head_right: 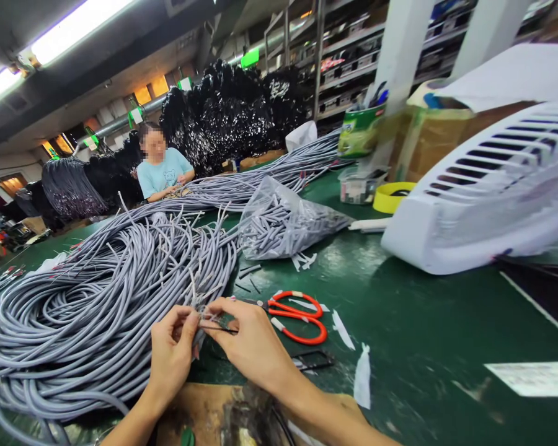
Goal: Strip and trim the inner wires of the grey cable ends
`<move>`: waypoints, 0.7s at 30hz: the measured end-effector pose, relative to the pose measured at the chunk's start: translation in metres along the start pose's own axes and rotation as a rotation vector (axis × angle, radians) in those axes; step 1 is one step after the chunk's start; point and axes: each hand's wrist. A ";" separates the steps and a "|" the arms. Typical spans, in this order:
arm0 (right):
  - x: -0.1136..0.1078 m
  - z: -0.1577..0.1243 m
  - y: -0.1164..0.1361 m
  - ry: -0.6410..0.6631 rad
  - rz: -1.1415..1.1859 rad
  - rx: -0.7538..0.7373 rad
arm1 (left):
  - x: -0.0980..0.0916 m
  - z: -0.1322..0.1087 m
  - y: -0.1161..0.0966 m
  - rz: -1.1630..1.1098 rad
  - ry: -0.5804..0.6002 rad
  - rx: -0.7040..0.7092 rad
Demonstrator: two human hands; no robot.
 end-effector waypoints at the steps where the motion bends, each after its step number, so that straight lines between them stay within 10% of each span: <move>1: 0.000 0.000 -0.001 0.002 0.024 0.018 | 0.000 0.000 0.000 0.006 0.006 0.000; 14: -0.001 0.004 -0.001 0.053 0.371 0.116 | -0.001 0.005 0.001 -0.211 0.051 -0.157; 21: 0.003 0.006 -0.012 -0.128 0.657 0.250 | -0.001 0.007 0.002 -0.254 0.009 -0.168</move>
Point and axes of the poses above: each hand's wrist, its own z-axis towards the middle knuckle, its own x-axis out of the palm, y = z × x, and after that the axes turned 12 degrees about z, right-handed
